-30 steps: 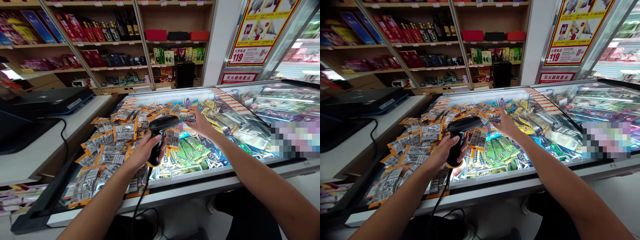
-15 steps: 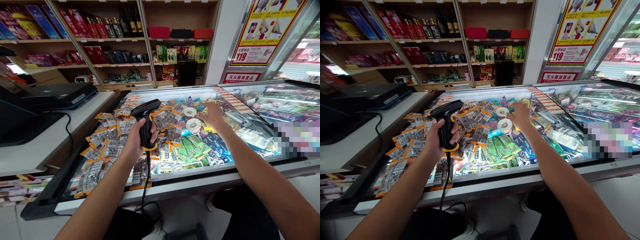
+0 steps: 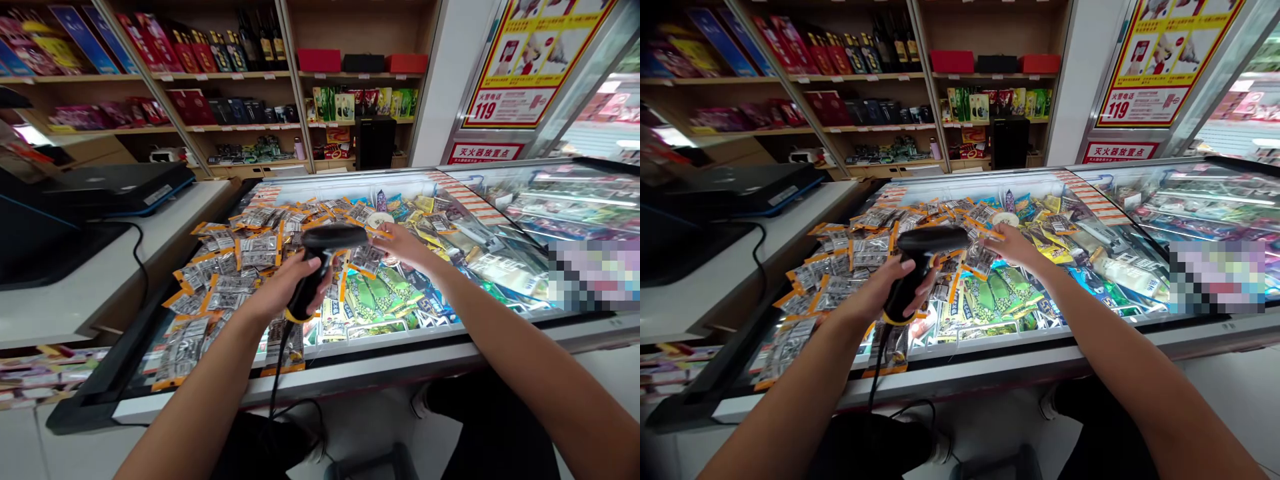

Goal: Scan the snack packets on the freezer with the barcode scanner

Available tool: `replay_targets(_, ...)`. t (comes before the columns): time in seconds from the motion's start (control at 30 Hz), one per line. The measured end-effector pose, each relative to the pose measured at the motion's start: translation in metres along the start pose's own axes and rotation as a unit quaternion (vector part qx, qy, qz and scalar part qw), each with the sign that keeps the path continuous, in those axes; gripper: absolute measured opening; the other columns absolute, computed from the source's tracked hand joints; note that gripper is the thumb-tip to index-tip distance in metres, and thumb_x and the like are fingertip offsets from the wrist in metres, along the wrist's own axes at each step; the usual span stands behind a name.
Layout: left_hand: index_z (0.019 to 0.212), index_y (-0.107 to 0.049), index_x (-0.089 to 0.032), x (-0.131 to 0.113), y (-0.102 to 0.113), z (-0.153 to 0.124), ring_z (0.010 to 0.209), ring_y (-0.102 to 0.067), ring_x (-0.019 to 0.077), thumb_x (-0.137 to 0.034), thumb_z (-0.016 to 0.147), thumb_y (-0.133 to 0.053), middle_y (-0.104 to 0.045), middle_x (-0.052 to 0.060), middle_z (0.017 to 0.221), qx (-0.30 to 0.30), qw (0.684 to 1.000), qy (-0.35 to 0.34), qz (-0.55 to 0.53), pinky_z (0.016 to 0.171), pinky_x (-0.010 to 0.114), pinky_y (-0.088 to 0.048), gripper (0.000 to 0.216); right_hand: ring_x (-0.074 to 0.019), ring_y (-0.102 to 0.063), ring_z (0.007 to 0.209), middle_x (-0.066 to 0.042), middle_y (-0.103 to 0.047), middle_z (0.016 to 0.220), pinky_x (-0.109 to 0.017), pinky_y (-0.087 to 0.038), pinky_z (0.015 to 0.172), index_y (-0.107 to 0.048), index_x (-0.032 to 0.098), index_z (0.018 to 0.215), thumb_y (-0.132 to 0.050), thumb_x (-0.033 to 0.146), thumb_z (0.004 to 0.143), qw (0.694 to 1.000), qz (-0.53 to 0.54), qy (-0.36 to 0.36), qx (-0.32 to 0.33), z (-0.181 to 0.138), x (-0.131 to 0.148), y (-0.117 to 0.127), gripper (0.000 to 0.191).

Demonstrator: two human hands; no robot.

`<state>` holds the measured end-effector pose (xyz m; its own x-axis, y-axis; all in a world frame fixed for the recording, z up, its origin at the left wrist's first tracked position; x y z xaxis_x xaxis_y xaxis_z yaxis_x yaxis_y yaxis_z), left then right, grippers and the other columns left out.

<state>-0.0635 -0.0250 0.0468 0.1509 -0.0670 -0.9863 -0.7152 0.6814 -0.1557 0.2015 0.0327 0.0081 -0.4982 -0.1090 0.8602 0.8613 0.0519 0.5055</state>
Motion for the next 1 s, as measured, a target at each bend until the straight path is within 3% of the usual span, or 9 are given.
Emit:
replay_targets(0.1, 0.097, -0.056, -0.017, 0.011, -0.003, -0.008, 0.042, -0.054, 0.0124, -0.051, 0.099, -0.05, -0.058, 0.001, 0.067, 0.048, 0.994, 0.083, 0.05, 0.041, 0.025, -0.042, 0.034, -0.0234, -0.068, 0.075, -0.006, -0.067, 0.094, -0.037, -0.054, 0.062, -0.059, 0.026, 0.105, -0.07, 0.066, 0.082, 0.997, 0.054, -0.012, -0.054, 0.001, -0.002, 0.021, 0.048)
replay_targets(0.2, 0.091, -0.056, -0.017, 0.016, -0.002, -0.009, 0.045, -0.057, 0.0139, -0.054, 0.101, -0.045, -0.056, 0.002, 0.061, 0.053, 0.988, 0.113, 0.088, 0.042, 0.024, -0.044, 0.041, -0.0199, -0.066, 0.064, -0.003, -0.064, 0.088, -0.033, -0.05, 0.055, -0.058, 0.025, 0.1, -0.07, 0.065, 0.081, 0.996, 0.048, -0.012, -0.075, 0.001, -0.001, 0.031, 0.046)
replay_targets(0.53, 0.101, -0.055, -0.017, 0.017, -0.009, -0.006, 0.047, -0.059, 0.0128, -0.053, 0.099, -0.053, -0.059, 0.001, 0.069, 0.063, 0.989, 0.121, 0.064, 0.042, 0.022, -0.043, 0.036, -0.0187, -0.063, 0.059, -0.004, -0.064, 0.086, -0.032, -0.046, 0.053, -0.061, 0.026, 0.106, -0.07, 0.068, 0.08, 0.996, 0.037, 0.002, -0.084, 0.004, -0.001, 0.031, 0.051)
replay_targets(0.67, 0.1, -0.055, -0.017, 0.012, -0.006, -0.003, 0.045, -0.056, 0.0124, -0.056, 0.099, -0.051, -0.059, 0.002, 0.072, 0.035, 0.996, 0.071, 0.048, 0.041, 0.024, -0.044, 0.039, -0.0229, -0.063, 0.066, -0.005, -0.064, 0.079, -0.036, -0.049, 0.061, -0.065, 0.023, 0.11, -0.072, 0.068, 0.077, 0.988, -0.049, 0.004, -0.148, 0.008, -0.009, 0.057, 0.056)
replay_targets(0.77, 0.11, -0.056, -0.017, 0.0, 0.0, 0.004, 0.041, -0.052, 0.0105, -0.061, 0.097, -0.05, -0.057, 0.0, 0.071, -0.008, 1.0, 0.002, 0.007, 0.041, 0.024, -0.043, 0.046, -0.0281, -0.065, 0.078, -0.008, -0.066, 0.08, -0.04, -0.05, 0.071, -0.068, 0.019, 0.106, -0.074, 0.062, 0.076, 0.958, -0.167, -0.016, -0.232, 0.011, -0.032, 0.092, 0.053)
replay_targets(0.83, 0.112, -0.057, -0.017, -0.007, 0.005, 0.008, 0.039, -0.049, 0.0091, -0.064, 0.095, -0.05, -0.055, -0.001, 0.068, -0.043, 0.998, -0.035, -0.021, 0.04, 0.022, -0.04, 0.051, -0.0319, -0.065, 0.089, -0.012, -0.07, 0.092, -0.044, -0.05, 0.081, -0.068, 0.018, 0.107, -0.074, 0.057, 0.076, 0.93, -0.228, -0.048, -0.283, 0.013, -0.053, 0.115, 0.051)
replay_targets(1.0, 0.111, -0.06, -0.017, -0.013, 0.015, 0.013, 0.04, -0.048, 0.0084, -0.065, 0.092, -0.054, -0.054, -0.002, 0.066, -0.105, 0.99, -0.062, -0.073, 0.04, 0.021, -0.039, 0.051, -0.0405, -0.048, 0.126, -0.021, -0.059, 0.134, -0.056, -0.042, 0.1, -0.054, 0.017, 0.14, -0.068, 0.049, 0.084, 0.851, -0.331, -0.078, -0.4, 0.008, -0.078, 0.143, 0.066)
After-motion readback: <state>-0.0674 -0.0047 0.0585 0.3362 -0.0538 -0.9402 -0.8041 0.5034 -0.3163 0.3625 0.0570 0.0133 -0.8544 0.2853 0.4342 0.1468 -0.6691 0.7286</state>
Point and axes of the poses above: each hand's wrist, its own z-axis towards the middle knuckle, its own y-axis out of the back of the hand, x = y × z, the point moved 4 cm from there along z, towards the middle knuckle
